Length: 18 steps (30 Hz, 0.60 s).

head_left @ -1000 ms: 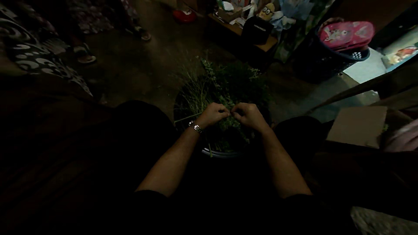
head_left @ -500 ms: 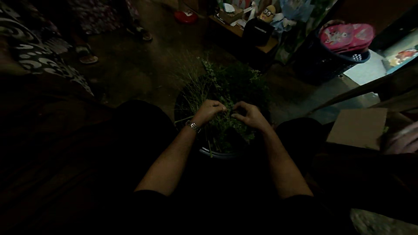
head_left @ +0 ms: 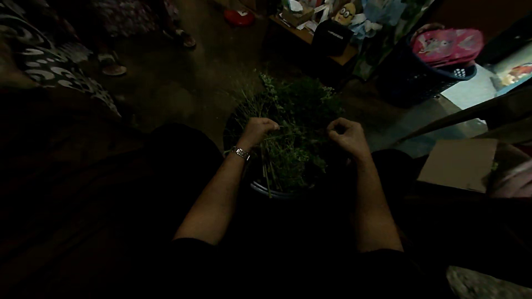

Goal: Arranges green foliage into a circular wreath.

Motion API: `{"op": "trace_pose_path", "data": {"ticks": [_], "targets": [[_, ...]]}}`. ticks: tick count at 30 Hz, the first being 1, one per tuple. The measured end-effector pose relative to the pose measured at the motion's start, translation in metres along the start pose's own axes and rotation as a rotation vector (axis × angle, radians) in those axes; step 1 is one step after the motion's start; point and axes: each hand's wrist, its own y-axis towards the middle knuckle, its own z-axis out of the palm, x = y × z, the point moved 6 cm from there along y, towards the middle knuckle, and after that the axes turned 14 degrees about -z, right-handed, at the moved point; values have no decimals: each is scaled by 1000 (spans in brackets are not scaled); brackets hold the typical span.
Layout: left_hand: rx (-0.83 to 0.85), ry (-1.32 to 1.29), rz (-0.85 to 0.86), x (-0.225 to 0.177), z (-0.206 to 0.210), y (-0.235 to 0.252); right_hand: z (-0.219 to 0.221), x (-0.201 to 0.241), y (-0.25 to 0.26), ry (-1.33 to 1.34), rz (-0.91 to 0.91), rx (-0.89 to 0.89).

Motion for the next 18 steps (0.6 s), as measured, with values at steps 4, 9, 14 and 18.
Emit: {"op": "trace_pose_path", "data": {"ticks": [4,9,14,18], "targets": [[-106,52,-2,3,-13,6,-27,-7,-1,-6,-10,-116],[-14,421,84,19,28,19,-4,-19,5,-280,71,96],[-136,748,-11,53,52,50,26,-27,9,-360,48,305],[-129,851,-59,74,63,68,42,-39,9,-404,73,466]]}}
